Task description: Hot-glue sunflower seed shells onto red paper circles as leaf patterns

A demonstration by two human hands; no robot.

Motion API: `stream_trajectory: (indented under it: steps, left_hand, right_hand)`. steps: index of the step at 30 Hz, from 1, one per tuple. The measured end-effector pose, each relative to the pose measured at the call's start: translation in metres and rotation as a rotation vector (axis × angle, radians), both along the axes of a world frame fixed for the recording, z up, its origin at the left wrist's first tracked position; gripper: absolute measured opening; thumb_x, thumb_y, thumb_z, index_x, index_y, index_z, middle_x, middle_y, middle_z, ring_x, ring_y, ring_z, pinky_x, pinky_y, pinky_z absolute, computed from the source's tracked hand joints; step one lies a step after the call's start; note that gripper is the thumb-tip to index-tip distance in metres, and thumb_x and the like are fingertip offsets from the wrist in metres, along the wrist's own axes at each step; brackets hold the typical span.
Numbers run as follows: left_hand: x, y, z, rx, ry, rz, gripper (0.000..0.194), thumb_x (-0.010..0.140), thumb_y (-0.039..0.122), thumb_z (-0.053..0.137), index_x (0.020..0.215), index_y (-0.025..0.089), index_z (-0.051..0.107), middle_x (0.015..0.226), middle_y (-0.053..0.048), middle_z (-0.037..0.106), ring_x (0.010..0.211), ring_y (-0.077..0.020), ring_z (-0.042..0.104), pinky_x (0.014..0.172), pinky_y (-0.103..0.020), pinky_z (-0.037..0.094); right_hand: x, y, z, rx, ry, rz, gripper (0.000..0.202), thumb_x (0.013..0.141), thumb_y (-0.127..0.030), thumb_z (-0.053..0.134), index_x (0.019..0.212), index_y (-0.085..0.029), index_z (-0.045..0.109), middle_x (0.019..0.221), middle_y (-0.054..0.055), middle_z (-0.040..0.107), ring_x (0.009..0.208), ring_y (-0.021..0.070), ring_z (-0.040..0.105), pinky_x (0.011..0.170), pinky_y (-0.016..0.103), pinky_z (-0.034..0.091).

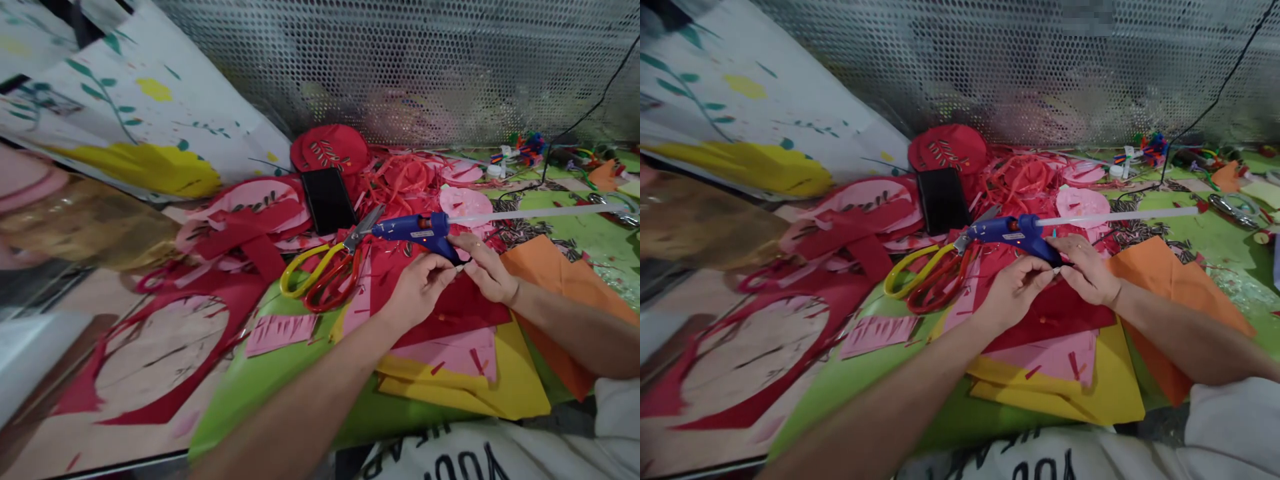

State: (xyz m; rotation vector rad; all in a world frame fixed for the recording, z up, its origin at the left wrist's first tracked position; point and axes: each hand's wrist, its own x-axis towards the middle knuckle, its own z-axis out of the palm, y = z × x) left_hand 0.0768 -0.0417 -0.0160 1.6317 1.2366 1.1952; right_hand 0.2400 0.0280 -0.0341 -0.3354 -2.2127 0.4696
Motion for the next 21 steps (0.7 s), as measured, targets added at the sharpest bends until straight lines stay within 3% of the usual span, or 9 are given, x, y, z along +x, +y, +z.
stream_trajectory:
  steps: [6,10,17,21]
  left_hand:
    - [-0.003,0.004,0.000,0.012,0.016,-0.008,0.016,0.080,0.030,0.052,0.071,0.017,0.056,0.069,-0.001,0.056,0.063,-0.0117,0.053,0.060,-0.022,0.043]
    - [-0.004,0.006,0.003,0.002,0.041,0.066,0.019,0.078,0.035,0.055,0.071,0.017,0.058,0.067,0.000,0.057,0.062,-0.0125,0.054,0.059,-0.023,0.044]
    - [-0.005,0.009,0.003,-0.122,-0.139,0.136,0.031,0.076,0.046,0.060,0.080,0.015,0.059,0.083,-0.007,0.070,0.076,-0.0182,0.065,0.072,-0.030,0.051]
    - [-0.005,0.009,0.000,-0.163,-0.207,0.155,0.035,0.074,0.049,0.063,0.079,0.015,0.058,0.086,-0.009,0.071,0.078,-0.0186,0.067,0.075,-0.031,0.052]
  right_hand:
    - [-0.003,0.001,0.002,0.005,0.027,-0.010,0.043,0.093,-0.035,0.033,0.133,-0.022,0.040,0.116,0.012,0.060,0.107,0.0233,0.055,0.091,0.044,0.043]
    - [-0.004,0.003,0.008,0.027,0.070,-0.036,0.038,0.092,-0.030,0.034,0.127,-0.022,0.045,0.115,0.012,0.061,0.110,0.0226,0.053,0.093,0.044,0.042]
    - [0.001,0.028,0.011,-0.033,0.115,-0.324,0.017,0.085,-0.022,0.042,0.090,-0.023,0.058,0.083,0.005,0.066,0.083,0.0186,0.060,0.078,0.036,0.047]
    - [0.004,0.047,0.008,-0.158,0.132,-0.424,0.013,0.082,-0.024,0.046,0.088,-0.021,0.058,0.084,0.005,0.066,0.079,0.0166,0.059,0.073,0.032,0.046]
